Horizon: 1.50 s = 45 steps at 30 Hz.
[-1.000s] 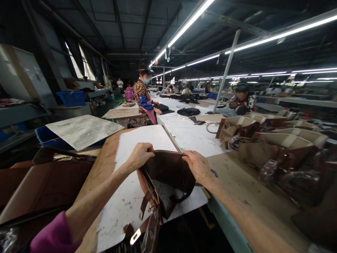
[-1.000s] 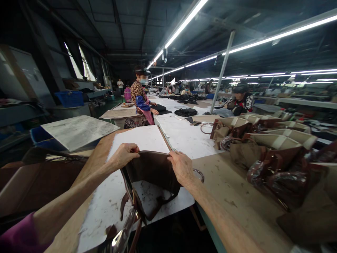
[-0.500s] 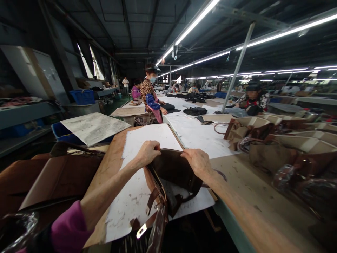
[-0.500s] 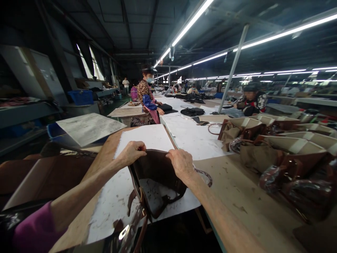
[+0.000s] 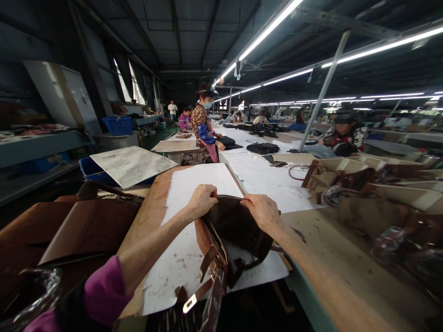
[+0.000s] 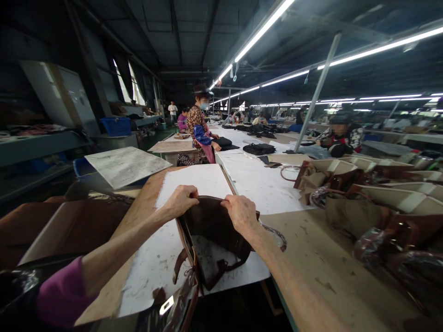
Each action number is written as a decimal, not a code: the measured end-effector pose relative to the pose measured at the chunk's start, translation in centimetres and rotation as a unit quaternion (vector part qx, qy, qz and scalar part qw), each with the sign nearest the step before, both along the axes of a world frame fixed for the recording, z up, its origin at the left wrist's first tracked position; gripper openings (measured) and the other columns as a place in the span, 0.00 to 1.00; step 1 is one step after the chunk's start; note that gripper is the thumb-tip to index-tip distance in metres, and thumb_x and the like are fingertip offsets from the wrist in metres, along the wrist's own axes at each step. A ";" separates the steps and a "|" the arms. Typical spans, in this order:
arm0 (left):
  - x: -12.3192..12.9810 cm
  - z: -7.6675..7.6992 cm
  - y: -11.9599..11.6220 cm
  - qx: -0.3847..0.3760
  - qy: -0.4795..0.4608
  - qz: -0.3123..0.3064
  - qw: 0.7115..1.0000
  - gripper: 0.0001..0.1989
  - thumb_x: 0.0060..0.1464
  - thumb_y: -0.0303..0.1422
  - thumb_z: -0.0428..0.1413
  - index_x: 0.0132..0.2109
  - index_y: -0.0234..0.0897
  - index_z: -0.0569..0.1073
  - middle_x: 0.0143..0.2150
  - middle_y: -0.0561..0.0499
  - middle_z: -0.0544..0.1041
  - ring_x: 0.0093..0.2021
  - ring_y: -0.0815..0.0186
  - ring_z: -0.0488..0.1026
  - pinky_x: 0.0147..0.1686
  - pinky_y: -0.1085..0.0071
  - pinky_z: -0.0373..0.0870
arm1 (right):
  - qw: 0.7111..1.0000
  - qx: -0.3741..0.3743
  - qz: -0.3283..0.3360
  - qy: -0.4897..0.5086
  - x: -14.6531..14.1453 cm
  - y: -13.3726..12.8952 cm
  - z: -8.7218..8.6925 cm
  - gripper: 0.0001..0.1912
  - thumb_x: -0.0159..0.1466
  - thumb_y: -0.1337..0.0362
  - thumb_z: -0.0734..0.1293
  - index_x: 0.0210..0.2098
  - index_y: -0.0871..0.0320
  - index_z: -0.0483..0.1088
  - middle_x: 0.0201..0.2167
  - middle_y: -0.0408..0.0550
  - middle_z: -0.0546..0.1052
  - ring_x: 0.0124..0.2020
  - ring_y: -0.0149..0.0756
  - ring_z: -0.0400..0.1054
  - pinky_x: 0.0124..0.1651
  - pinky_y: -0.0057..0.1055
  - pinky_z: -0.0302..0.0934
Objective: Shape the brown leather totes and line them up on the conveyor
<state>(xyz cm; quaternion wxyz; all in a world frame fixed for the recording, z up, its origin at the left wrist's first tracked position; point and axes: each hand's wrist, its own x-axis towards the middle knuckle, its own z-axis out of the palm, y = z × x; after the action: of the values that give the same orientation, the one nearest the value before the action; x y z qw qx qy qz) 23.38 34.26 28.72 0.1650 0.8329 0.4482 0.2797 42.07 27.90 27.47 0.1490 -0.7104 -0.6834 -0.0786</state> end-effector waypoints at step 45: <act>-0.3 0.0 0.9 0.007 0.077 -0.001 0.997 0.09 0.42 0.31 0.52 0.30 0.38 0.76 0.21 0.54 0.72 0.27 0.67 0.67 0.28 0.74 0.58 | 0.994 -0.064 0.083 -0.004 -2.0 2.5 1.2 0.15 0.62 0.57 0.54 0.35 0.53 0.70 0.34 0.46 0.74 0.39 0.35 0.66 0.36 0.27 0.52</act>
<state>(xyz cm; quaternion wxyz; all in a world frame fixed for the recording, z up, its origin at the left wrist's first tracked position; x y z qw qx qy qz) 23.04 35.16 28.71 0.1243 0.8534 0.4571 0.2176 40.06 30.43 28.70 0.1067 -0.6586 -0.7445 -0.0248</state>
